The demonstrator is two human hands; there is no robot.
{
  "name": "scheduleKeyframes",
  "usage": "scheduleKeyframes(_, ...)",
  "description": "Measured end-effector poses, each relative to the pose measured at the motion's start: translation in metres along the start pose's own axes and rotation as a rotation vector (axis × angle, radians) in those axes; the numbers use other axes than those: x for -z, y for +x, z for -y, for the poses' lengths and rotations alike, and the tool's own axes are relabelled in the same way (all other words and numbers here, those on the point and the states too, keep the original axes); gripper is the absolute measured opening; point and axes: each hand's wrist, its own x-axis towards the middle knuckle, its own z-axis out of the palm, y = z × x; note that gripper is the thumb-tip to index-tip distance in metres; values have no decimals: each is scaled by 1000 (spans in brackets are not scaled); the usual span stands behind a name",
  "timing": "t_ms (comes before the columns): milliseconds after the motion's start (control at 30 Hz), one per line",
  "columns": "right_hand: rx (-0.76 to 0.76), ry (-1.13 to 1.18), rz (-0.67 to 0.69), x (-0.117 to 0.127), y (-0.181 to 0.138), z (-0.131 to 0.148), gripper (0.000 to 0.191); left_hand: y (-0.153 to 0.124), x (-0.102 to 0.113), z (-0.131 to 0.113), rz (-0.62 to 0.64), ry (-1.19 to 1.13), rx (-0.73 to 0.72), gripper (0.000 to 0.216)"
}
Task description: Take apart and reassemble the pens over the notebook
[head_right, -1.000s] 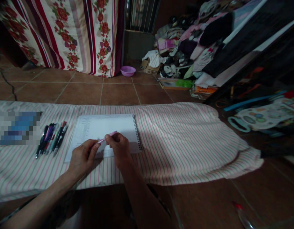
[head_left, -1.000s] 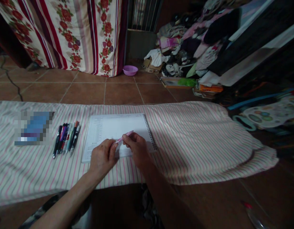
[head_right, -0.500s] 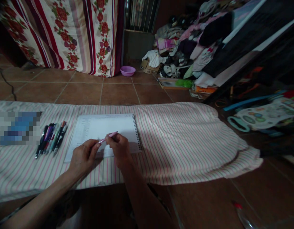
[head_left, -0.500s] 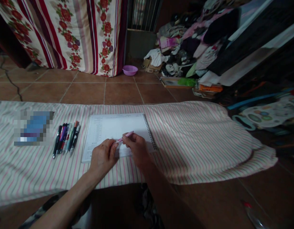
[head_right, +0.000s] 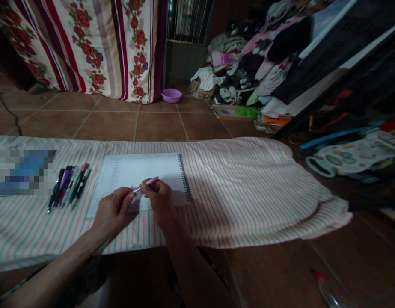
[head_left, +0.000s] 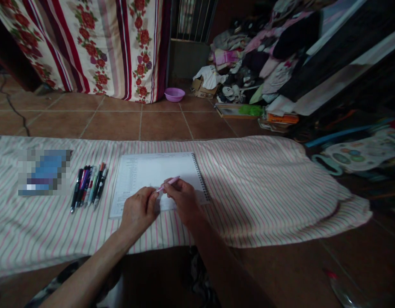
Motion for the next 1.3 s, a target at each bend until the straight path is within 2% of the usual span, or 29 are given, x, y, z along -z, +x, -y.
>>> scheduleKeyframes(133, -34, 172, 67, 1, -1, 4, 25, 2, 2, 0, -5, -22, 18, 31)
scheduleKeyframes(267, -91, 176, 110, 0, -4, 9, 41, 2, 3, 0, -13, -25, 32, 31)
scheduleKeyframes(400, -51, 71, 9, -1, -3, 6, 22, 0, 3, 1, 5, -9, 28, 32)
scheduleKeyframes(500, 2, 34, -30, 0, 0, 2, 18, 0, 3, 0, 26, 7, 16, 32)
scheduleKeyframes(567, -22, 70, -36, 1, 2, 2, 19, 0, 3, 0, 38, 14, 13, 32)
scheduleKeyframes(800, -115, 167, 74, 1, -5, 13, 45, 1, 3, -1, 25, 22, 35, 32)
scheduleKeyframes(867, -151, 131, 51, 0, -6, 12, 42, 0, 2, -1, 20, 28, 30, 32)
scheduleKeyframes(967, -72, 23, -20, 0, -3, 5, 26, 0, 1, -1, 22, 36, 18, 33)
scheduleKeyframes(1100, -26, 21, -32, 4, 2, 2, 20, 0, 2, 0, 42, 53, -5, 34)
scheduleKeyframes(1200, -78, 133, -24, 7, 2, 7, 28, 0, 3, 1, 41, 64, 19, 34)
scheduleKeyframes(1300, -65, 185, -6, 6, 0, 13, 31, 1, 3, 1, 27, 54, 38, 33)
